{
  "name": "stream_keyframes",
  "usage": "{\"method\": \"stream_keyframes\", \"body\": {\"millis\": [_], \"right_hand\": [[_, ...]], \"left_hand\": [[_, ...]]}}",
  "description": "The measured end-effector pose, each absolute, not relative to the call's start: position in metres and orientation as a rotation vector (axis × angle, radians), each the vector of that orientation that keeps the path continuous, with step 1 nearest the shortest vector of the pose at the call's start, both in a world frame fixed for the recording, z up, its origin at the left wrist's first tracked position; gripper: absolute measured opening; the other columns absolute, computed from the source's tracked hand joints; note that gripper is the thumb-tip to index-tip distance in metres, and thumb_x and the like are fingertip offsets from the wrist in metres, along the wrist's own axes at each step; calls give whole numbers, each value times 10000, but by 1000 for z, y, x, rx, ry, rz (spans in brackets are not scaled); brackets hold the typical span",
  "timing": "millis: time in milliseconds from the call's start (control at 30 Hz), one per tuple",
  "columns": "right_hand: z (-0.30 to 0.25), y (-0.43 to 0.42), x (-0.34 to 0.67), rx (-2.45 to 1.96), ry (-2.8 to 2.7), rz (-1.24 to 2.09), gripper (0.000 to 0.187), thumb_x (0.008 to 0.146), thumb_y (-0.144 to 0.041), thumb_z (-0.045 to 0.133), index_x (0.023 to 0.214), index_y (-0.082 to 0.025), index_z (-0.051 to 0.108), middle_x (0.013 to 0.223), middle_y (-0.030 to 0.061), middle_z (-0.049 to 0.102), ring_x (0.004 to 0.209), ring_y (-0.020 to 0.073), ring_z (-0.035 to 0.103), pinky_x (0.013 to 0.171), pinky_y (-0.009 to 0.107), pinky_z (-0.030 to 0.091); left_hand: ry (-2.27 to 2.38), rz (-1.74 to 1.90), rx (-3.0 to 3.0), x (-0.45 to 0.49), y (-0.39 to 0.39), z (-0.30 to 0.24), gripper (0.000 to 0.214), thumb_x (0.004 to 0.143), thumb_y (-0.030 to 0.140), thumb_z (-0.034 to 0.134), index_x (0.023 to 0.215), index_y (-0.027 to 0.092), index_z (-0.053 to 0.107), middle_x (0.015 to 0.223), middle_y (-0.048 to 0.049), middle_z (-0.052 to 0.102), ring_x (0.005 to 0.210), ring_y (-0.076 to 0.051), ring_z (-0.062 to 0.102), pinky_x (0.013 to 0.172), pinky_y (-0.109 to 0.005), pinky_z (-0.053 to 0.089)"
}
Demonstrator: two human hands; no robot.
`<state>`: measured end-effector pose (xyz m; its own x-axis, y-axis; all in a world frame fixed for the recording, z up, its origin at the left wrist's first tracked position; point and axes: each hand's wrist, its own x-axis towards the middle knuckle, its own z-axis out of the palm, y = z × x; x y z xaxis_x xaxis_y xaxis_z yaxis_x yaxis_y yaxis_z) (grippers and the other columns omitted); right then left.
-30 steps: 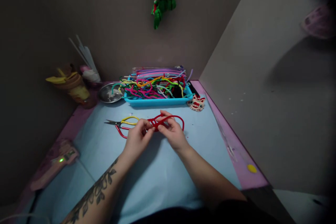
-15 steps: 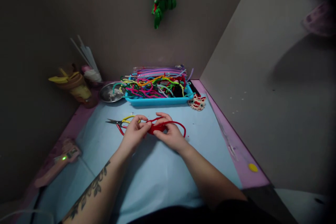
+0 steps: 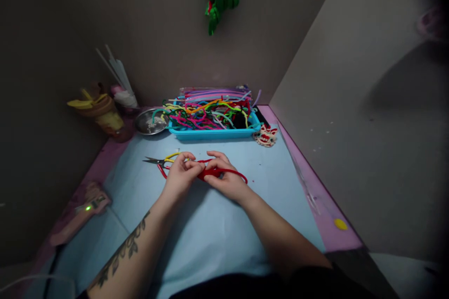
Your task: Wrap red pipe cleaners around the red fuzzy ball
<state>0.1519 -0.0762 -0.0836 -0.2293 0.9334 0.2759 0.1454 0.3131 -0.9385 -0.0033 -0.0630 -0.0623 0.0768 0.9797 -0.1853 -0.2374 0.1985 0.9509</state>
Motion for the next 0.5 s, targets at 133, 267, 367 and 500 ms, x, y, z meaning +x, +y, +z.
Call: {"method": "stream_keyframes", "body": {"millis": [133,267,367,500], "right_hand": [[-84,-77,152,-999,-1613,1051,169,764,-209,675,913,-283,642,1218,55,529,1324,220,402,1046,421,375],[-84,-77,151,-1010,-1595,1062,145,750,-211,680,875,-272,641,1208,55,527,1310,224,417,1044,421,376],[-84,-76,150,-1009,-1587,1076,131,741,-182,667,840,-260,632,1178,52,535,1303,217,421,1041,408,381],[-84,-75,150,-998,-1600,1104,127,736,-165,663,815,-254,618,1147,53,537,1287,213,434,1039,414,381]], "left_hand": [[1097,1123,899,-3,-63,-58,402,583,258,781,823,197,464,488,85,574,391,-58,442,443,-171,257],[1104,1123,892,-3,-63,-59,404,569,258,785,818,196,472,490,75,579,399,-62,450,441,-171,250],[1097,1136,894,-2,-63,-60,402,566,244,782,815,196,470,482,76,575,403,-61,454,445,-168,257],[1081,1139,892,-2,-64,-61,397,578,220,766,826,199,458,484,73,588,412,-66,472,453,-164,273]]}}
